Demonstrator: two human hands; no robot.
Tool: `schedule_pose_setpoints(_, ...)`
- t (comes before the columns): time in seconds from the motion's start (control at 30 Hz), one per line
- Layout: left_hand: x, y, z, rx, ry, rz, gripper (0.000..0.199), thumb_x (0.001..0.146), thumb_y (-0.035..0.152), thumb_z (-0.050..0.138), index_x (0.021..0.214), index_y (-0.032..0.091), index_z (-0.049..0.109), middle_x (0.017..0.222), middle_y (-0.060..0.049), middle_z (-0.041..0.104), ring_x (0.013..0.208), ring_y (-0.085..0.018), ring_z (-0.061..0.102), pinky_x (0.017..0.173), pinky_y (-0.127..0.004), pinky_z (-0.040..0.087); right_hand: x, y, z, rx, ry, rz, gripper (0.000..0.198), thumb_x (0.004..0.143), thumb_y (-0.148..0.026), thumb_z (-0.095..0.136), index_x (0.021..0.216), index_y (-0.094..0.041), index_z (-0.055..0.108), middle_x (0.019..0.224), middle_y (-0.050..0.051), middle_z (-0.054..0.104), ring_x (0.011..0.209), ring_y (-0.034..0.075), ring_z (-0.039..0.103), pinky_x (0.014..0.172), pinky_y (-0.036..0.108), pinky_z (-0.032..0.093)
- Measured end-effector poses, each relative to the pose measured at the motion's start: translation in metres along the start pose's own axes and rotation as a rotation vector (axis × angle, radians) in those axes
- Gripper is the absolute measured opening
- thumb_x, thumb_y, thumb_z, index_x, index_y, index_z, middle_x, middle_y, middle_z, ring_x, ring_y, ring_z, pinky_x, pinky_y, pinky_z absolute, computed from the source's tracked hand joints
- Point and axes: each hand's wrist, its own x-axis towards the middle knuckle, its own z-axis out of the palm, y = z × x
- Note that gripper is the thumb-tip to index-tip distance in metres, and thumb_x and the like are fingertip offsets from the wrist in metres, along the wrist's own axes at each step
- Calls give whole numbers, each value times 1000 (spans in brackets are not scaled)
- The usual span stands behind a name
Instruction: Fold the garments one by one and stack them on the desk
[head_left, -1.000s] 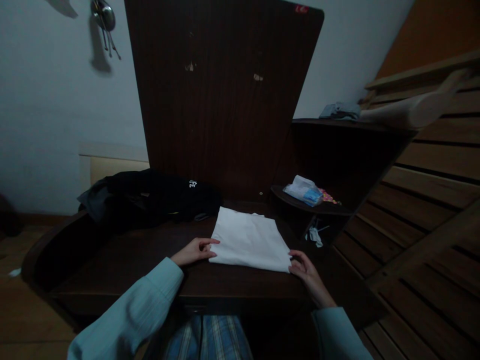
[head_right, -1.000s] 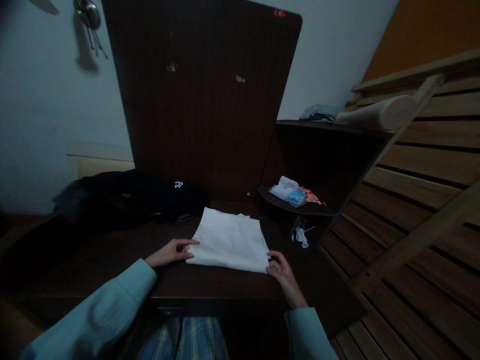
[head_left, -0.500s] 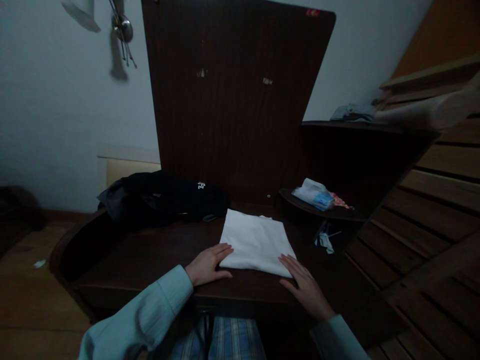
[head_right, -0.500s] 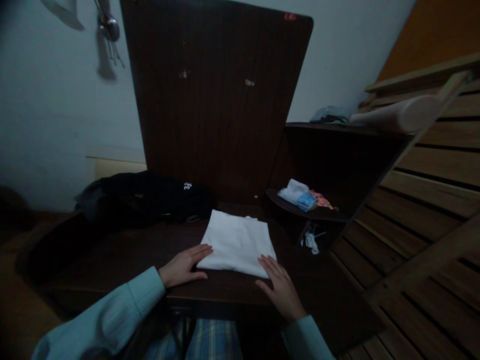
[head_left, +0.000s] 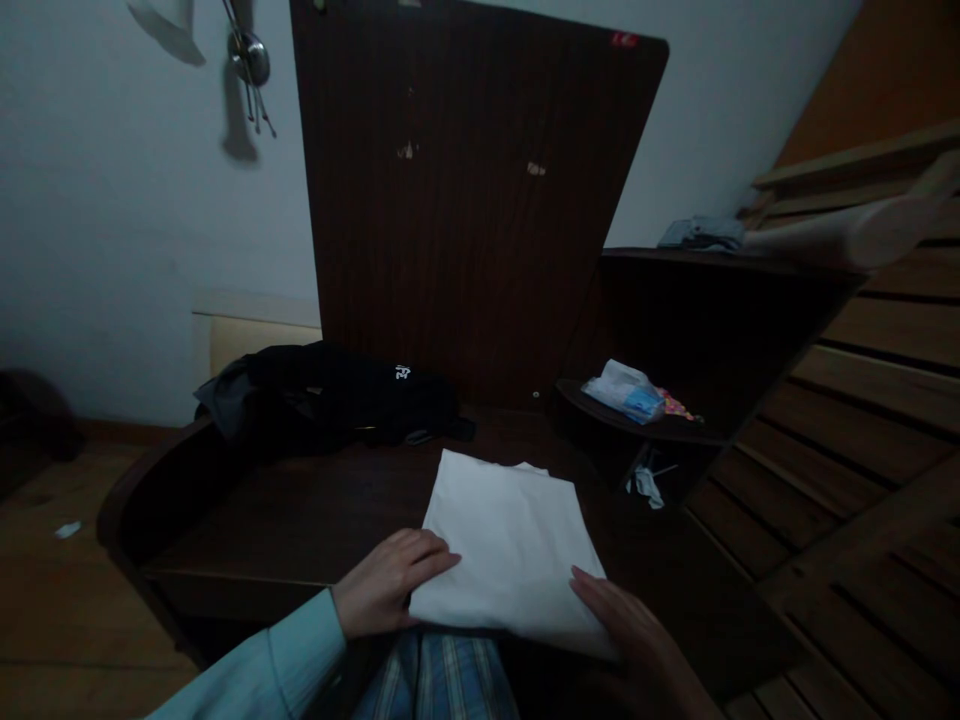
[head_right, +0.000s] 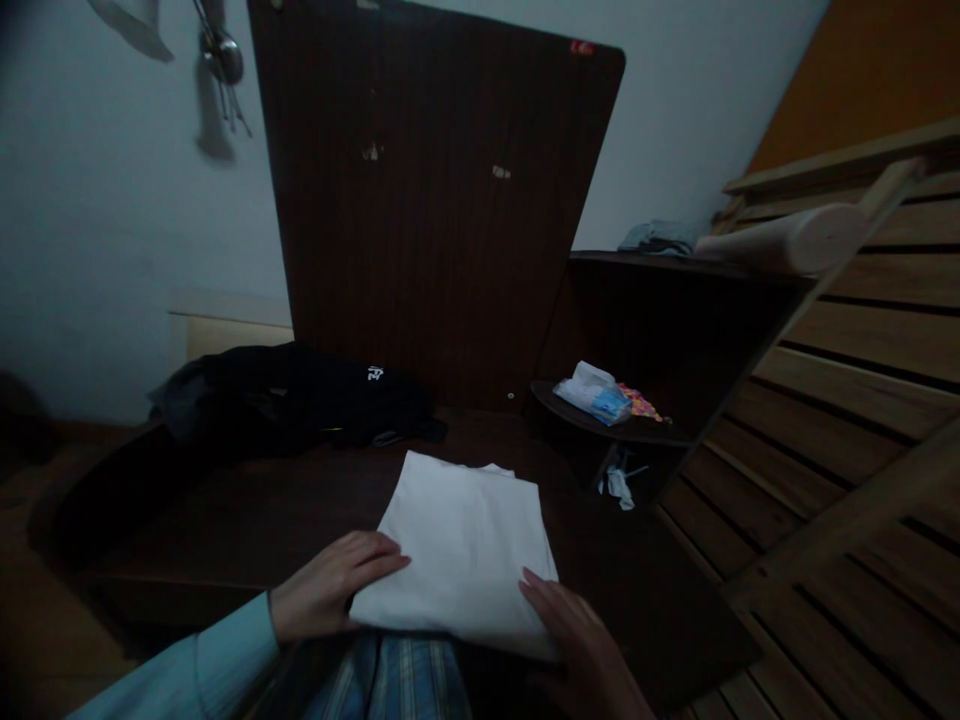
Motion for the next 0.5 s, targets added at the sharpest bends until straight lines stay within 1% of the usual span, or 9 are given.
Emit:
schedule_pose_setpoints(0.07, 0, -5, 3, 29, 15, 9, 53, 74, 33, 54, 125, 26, 39, 124, -10, 47, 113, -25, 42, 94, -38, 31, 2, 9, 5, -12, 61, -25, 62, 68, -21, 54, 128, -30, 38, 132, 3, 39, 120, 26, 38, 98, 43, 34)
schedule_pose_setpoints(0.13, 1, -7, 7, 35, 20, -6, 52, 75, 32, 53, 125, 26, 39, 128, -9, 44, 116, -25, 39, 96, -38, 30, 4, 18, 11, -12, 114, -37, 56, 71, -17, 48, 125, -30, 42, 130, 2, 42, 119, 24, 40, 97, 42, 36)
schedule_pose_setpoints(0.2, 0, -6, 8, 23, 15, -44, 48, 77, 30, 51, 124, 27, 41, 128, -8, 45, 116, -24, 40, 96, -37, 31, 4, 24, 16, 7, 164, -27, 51, 73, -16, 44, 122, -31, 47, 127, 2, 46, 117, 23, 43, 95, 42, 39)
schedule_pose_setpoints(0.27, 0, -3, 7, -7, 14, -80, 41, 78, 27, 49, 120, 26, 46, 125, -7, 48, 114, -23, 42, 95, -36, 32, 6, 26, 18, 44, 208, -10, 46, 73, -17, 42, 116, -31, 52, 124, 1, 50, 114, 23, 46, 94, 42, 40)
schedule_pose_setpoints(0.33, 3, 1, 3, -66, 23, -99, 34, 80, 25, 47, 113, 25, 52, 119, -5, 54, 110, -21, 46, 94, -34, 33, 11, 25, 16, 99, 237, -8, 40, 73, -21, 43, 109, -30, 58, 119, 2, 54, 111, 24, 49, 95, 44, 38)
schedule_pose_setpoints(0.43, 11, 1, -5, -187, 56, -166, 26, 80, 27, 46, 102, 22, 59, 104, -4, 62, 98, -19, 52, 89, -30, 36, 25, 19, 9, 229, 293, 0, 30, 69, -33, 52, 94, -25, 66, 106, 6, 63, 102, 28, 55, 93, 48, 37)
schedule_pose_setpoints(0.5, 19, -2, -8, -271, 88, -268, 24, 79, 31, 46, 91, 18, 63, 89, -4, 65, 85, -18, 56, 80, -28, 39, 38, 13, 4, 333, 396, 89, 29, 65, -41, 56, 83, -21, 68, 92, 8, 68, 92, 29, 60, 86, 46, 44)
